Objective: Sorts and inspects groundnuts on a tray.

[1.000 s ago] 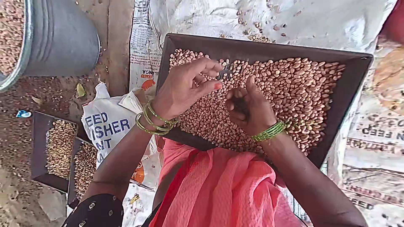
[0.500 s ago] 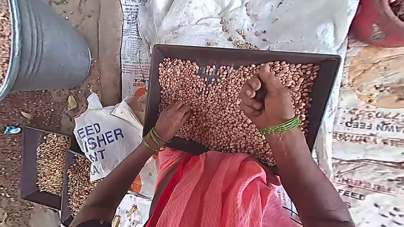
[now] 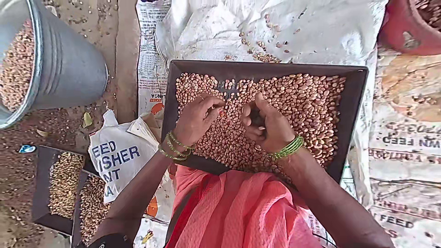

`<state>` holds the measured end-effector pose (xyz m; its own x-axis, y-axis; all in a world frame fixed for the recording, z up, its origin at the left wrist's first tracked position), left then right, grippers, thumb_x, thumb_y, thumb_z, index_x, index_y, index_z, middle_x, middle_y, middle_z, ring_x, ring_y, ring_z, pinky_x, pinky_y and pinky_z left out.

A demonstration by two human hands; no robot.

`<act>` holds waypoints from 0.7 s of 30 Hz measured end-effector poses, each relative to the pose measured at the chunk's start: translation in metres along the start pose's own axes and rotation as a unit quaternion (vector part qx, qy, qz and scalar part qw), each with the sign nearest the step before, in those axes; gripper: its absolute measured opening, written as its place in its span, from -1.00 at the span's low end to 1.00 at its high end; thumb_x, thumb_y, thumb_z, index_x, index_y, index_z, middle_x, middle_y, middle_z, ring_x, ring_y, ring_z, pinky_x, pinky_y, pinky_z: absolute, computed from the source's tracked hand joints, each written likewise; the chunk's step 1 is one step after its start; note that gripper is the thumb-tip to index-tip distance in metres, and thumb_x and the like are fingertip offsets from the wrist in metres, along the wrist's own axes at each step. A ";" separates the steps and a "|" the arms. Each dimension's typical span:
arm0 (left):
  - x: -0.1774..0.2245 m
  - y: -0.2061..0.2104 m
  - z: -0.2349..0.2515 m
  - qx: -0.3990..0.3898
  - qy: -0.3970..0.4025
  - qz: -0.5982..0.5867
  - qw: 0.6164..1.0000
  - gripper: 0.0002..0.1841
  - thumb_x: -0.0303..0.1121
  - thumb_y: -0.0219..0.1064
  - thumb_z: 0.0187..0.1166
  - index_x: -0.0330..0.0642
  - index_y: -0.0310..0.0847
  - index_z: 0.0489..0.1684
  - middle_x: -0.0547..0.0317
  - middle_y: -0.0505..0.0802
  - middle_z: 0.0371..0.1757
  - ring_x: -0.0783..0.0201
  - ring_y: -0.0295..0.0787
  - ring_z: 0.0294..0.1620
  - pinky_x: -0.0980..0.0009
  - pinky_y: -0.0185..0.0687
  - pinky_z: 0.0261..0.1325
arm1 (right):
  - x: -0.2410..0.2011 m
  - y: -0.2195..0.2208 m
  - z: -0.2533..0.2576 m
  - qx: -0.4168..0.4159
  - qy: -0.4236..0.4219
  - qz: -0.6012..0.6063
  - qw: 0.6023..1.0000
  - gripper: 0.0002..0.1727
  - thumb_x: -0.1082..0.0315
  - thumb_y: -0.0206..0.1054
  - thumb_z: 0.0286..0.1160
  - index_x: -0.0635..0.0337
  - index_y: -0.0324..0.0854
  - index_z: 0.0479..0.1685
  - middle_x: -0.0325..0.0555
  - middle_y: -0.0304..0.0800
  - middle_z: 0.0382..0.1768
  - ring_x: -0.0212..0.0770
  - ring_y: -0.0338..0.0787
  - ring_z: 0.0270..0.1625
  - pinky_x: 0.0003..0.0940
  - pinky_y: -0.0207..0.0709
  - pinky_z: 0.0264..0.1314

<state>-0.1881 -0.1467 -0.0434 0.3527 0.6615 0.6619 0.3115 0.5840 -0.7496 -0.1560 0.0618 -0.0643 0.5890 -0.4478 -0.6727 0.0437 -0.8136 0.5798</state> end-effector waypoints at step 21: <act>-0.016 0.048 0.031 -0.145 0.039 0.269 0.951 -0.76 -0.41 0.27 0.66 -0.37 0.77 0.07 -0.23 0.81 0.15 -0.20 0.79 0.18 -0.04 0.69 0.24 | -0.038 -0.030 -0.004 0.079 -0.121 0.066 0.987 -0.36 -0.04 -0.41 0.93 -0.12 0.42 -0.54 -0.48 0.46 -0.71 -0.61 0.22 -0.81 -0.76 0.10 -0.78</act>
<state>-0.2059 -0.1148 -0.0897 0.5909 0.7845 0.1879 0.2936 0.0078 -0.9559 -0.1761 0.1044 -0.0542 0.3697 -0.6141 -0.6973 -0.1581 -0.7811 0.6040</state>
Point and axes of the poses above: each hand's wrist, its own z-axis towards the middle knuckle, its own y-axis out of the palm, x = y × z, the point moved 1 cm from there along z, towards the middle knuckle
